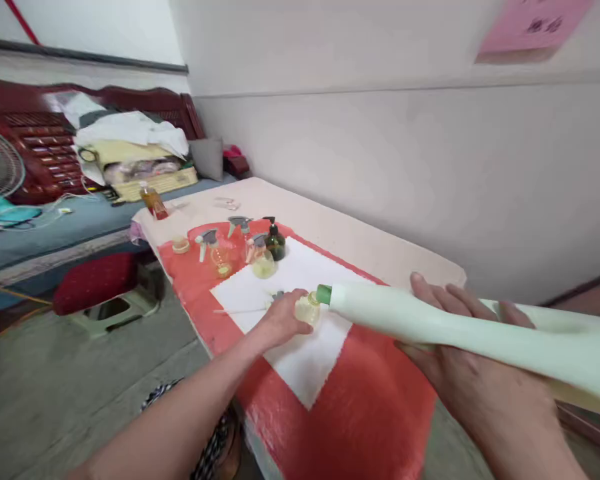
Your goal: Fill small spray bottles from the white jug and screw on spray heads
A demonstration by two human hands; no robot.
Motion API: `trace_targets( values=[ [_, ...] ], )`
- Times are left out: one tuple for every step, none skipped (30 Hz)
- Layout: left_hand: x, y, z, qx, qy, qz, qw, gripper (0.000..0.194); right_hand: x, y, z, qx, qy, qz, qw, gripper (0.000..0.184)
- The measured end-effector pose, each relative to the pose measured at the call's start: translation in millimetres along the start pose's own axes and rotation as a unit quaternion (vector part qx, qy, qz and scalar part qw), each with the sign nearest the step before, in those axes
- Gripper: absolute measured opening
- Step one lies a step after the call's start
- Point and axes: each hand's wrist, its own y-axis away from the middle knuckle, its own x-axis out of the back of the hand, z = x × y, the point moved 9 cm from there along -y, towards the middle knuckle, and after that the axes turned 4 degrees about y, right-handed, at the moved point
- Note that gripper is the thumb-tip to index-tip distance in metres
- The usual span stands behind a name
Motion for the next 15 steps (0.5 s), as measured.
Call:
trace_targets(
  values=[
    [-0.4, 0.9, 0.5, 0.001, -0.001, -0.002, 1.000, 0.074, -2.2, 2.1, -1.3, 0.009, 0.005, -0.011, 1.000, 0.048],
    [-0.6, 1.7, 0.9, 0.002, -0.002, -0.003, 1.000, 0.074, -3.9, 4.0, -2.0, 0.015, 0.007, -0.020, 1.000, 0.052],
    [-0.8, 2.5, 1.4, 0.004, -0.003, -0.005, 1.000, 0.074, -5.1, 5.1, -2.4, 0.017, 0.008, -0.026, 0.999, 0.054],
    [-0.8, 3.1, 1.8, 0.005, -0.003, -0.007, 1.000, 0.073, -5.7, 5.4, -2.3, 0.016, 0.007, -0.030, 0.999, 0.056],
    [-0.6, 3.6, 2.3, 0.005, -0.003, -0.009, 1.000, 0.073, -5.9, 4.8, -1.8, 0.012, 0.004, -0.033, 0.999, 0.058],
    [-0.3, 4.0, 2.5, 0.007, -0.002, -0.010, 1.000, 0.073, -5.2, 3.5, -0.8, 0.003, -0.002, -0.031, 1.000, 0.058],
    [0.0, 4.4, 2.7, 0.008, 0.000, -0.011, 1.000, 0.072, -4.0, 1.9, 0.4, -0.006, -0.008, -0.026, 1.000, 0.057],
    [0.2, 4.8, 3.0, 0.008, 0.003, -0.013, 1.000, 0.072, -3.1, 0.3, 1.8, -0.017, -0.014, -0.021, 1.000, 0.057],
    [0.3, 5.2, 3.1, 0.009, 0.006, -0.014, 1.000, 0.072, -2.2, -1.1, 3.1, -0.025, -0.019, -0.016, 0.999, 0.058],
    [0.4, 5.5, 3.0, 0.010, 0.008, -0.015, 1.000, 0.072, -1.6, -2.0, 3.6, -0.030, -0.022, -0.012, 0.999, 0.059],
    [0.4, 5.8, 2.9, 0.010, 0.009, -0.016, 1.000, 0.072, -2.4, -2.3, 3.7, -0.031, -0.023, -0.016, 0.999, 0.059],
    [0.3, 6.0, 2.7, 0.011, 0.010, -0.016, 1.000, 0.073, -3.4, -2.1, 4.0, -0.033, -0.023, -0.020, 0.999, 0.058],
    [0.1, 6.1, 2.7, 0.010, 0.011, -0.016, 1.000, 0.072, -5.2, -1.5, 4.1, -0.033, -0.022, -0.029, 0.999, 0.056],
    [-0.1, 6.2, 2.7, 0.009, 0.013, -0.016, 1.000, 0.072, -6.2, -0.7, 4.1, -0.032, -0.022, -0.034, 0.999, 0.055],
    [-0.4, 6.1, 2.7, 0.009, 0.014, -0.016, 1.000, 0.072, -6.4, 0.0, 3.8, -0.030, -0.021, -0.035, 0.999, 0.054]
  ],
)
